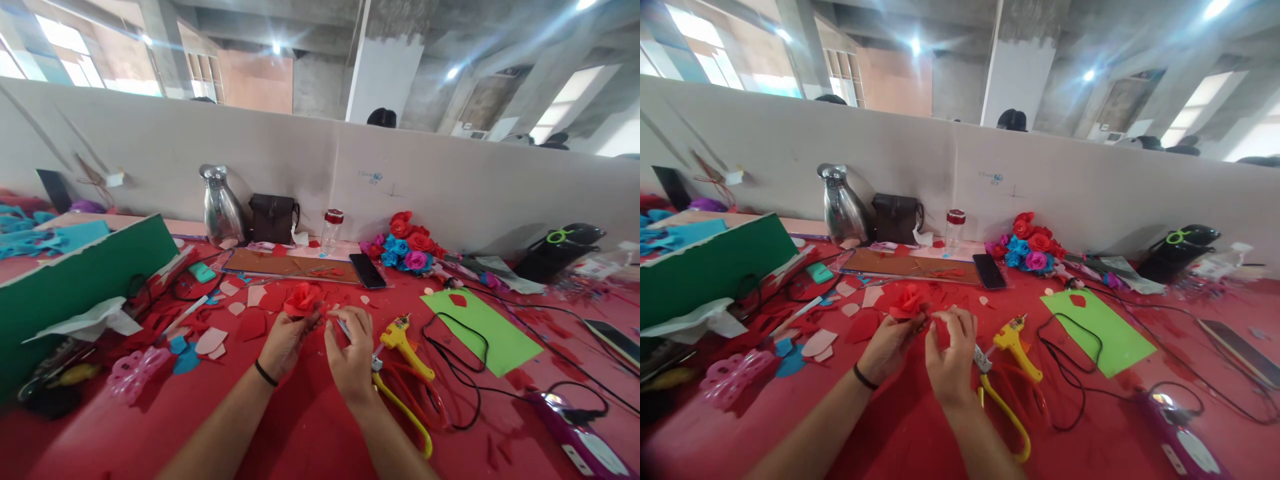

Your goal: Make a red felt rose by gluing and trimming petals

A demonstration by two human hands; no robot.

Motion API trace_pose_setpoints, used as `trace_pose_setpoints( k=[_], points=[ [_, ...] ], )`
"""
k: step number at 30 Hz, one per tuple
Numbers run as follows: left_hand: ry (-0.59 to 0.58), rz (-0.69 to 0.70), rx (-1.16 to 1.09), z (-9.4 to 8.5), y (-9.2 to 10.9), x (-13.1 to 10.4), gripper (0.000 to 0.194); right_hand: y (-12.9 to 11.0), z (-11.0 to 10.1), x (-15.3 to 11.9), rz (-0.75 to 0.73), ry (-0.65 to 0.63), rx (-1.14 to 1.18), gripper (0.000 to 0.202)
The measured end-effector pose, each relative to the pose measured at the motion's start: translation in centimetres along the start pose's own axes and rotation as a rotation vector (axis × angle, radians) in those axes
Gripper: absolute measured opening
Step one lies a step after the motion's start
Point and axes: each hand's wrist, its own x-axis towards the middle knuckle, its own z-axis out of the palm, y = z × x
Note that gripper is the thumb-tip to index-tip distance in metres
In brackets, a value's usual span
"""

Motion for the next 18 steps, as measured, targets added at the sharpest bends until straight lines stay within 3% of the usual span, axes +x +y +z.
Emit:
trace_pose_setpoints(
  k=[4, 8, 10, 14, 18],
  points=[
    [0.048, 0.075, 0.148, -0.6, 0.1, 0.5, 0.019, 0.6, -1.2, 0.6, 0.013, 0.016, -0.058, 0.015],
    [0.091, 0.12, 0.159, -1.0, 0.4, 0.8, 0.024, 2.3, -4.3, 0.4, 0.035, -0.174, -0.236, 0.014],
    [0.089, 0.109, 0.192, -1.2, 0.5, 0.9, 0.027, 3.5, -6.3, -0.3, 0.032, -0.249, -0.351, 0.015],
    [0.094, 0.12, 0.278, -1.4, 0.5, 1.1, 0.029, 5.4, -10.1, -2.6, 0.09, -0.277, -0.544, 0.016],
    [0.08, 0.1, 0.233, -1.2, 0.4, 1.0, 0.026, 6.1, -12.7, -4.4, 0.123, -0.318, -0.614, 0.016]
  ],
)
